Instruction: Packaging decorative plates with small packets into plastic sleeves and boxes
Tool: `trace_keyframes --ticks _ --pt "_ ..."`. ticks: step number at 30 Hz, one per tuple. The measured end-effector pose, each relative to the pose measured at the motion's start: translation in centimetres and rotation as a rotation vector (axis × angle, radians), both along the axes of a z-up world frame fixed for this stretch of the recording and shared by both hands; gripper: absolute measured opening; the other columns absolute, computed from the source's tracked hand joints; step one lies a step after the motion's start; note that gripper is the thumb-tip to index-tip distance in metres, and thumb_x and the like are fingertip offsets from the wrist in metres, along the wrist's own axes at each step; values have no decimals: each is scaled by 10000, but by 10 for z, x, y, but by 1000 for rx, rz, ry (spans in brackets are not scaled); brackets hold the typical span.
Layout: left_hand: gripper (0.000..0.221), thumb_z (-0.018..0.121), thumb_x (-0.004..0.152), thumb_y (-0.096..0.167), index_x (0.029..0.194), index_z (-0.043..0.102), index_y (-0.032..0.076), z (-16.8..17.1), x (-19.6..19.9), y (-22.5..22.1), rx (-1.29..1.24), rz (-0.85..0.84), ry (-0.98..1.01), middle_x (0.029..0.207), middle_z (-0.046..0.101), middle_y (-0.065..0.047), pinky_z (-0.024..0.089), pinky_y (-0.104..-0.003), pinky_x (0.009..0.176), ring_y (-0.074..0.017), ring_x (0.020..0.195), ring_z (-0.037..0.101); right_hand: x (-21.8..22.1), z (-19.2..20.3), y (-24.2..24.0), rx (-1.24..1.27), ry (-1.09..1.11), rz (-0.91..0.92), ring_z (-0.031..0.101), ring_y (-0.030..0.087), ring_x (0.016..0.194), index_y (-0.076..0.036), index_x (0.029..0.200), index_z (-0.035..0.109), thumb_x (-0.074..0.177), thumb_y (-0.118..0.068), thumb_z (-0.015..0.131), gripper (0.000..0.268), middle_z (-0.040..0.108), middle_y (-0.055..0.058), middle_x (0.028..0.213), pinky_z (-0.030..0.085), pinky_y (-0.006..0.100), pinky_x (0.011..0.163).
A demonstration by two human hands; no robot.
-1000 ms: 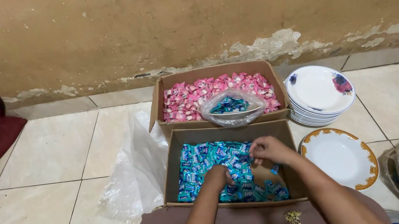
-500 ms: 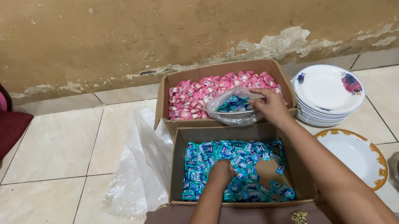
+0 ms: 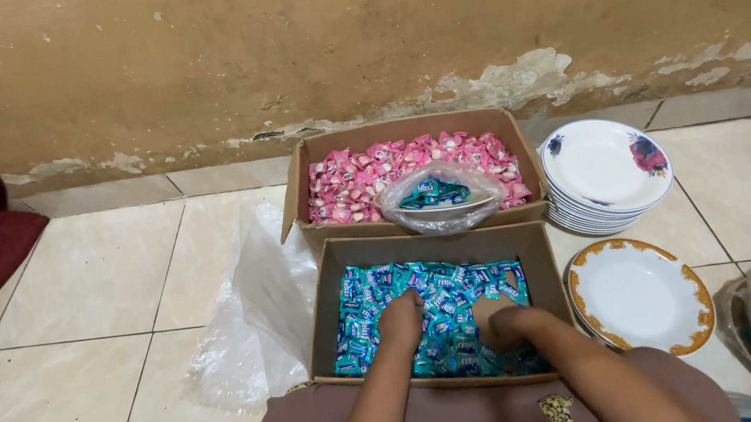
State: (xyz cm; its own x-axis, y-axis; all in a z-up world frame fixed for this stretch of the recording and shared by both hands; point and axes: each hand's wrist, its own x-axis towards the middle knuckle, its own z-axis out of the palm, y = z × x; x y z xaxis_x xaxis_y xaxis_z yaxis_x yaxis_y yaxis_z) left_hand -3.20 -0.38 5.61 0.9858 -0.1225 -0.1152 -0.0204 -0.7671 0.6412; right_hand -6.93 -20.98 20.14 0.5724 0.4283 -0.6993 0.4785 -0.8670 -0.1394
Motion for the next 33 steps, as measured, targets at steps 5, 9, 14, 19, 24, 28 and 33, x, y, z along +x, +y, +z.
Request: trace_keyframes --ticks 5,9,14,19,24,28,33 --pt "196 552 927 149 1094 646 189 -38 12 -2 143 34 32 986 727 -106 464 -537 639 -391 860 673 16 -126 0 44 279 -10 567 338 1182 -99 1472 400 897 -341 620 661 517 173 1394 510 445 870" --pt "133 635 929 71 1054 667 104 25 -8 1 -14 22 -8 967 729 -198 587 -531 838 -426 997 721 61 -232 -41 707 -17 1 645 537 1016 -10 1094 731 809 -195 704 341 731 276 1015 509 583 911" --pt "163 660 941 121 1103 675 125 22 -7 -1 -89 63 -41 986 737 -188 583 -508 856 -405 1011 718 51 -161 -34 518 -113 -376 600 380 1278 -180 1280 721 801 -296 801 499 715 109 1289 382 619 1101" --pt "189 685 945 165 1130 689 128 58 -12 -13 -136 56 -78 1002 749 -200 573 -519 872 -409 1036 708 47 -149 -29 525 -132 -396 590 402 1280 -156 1328 686 839 -214 765 499 705 128 1299 337 650 1122" --pt "277 672 950 78 1217 706 11 94 25 -38 -994 264 33 953 753 -159 656 -268 692 -170 732 740 50 -151 -22 549 -69 -397 592 448 1260 -108 1346 667 861 -148 740 492 690 191 1298 413 623 1093" --pt "359 655 970 93 1304 650 -39 111 81 -57 -1314 350 128 1085 728 -194 675 -324 808 -224 852 765 49 -138 -20 447 -114 -398 601 373 1281 -197 1353 659 879 -221 727 479 693 108 1310 420 603 1088" --pt "603 490 1047 41 1562 228 -133 156 90 -68 -1374 241 89 1546 283 -403 554 -462 1027 -479 1202 612 42 -128 -22 422 -110 -443 614 360 1271 -272 1348 645 889 -243 701 463 701 100 1296 453 575 1074"
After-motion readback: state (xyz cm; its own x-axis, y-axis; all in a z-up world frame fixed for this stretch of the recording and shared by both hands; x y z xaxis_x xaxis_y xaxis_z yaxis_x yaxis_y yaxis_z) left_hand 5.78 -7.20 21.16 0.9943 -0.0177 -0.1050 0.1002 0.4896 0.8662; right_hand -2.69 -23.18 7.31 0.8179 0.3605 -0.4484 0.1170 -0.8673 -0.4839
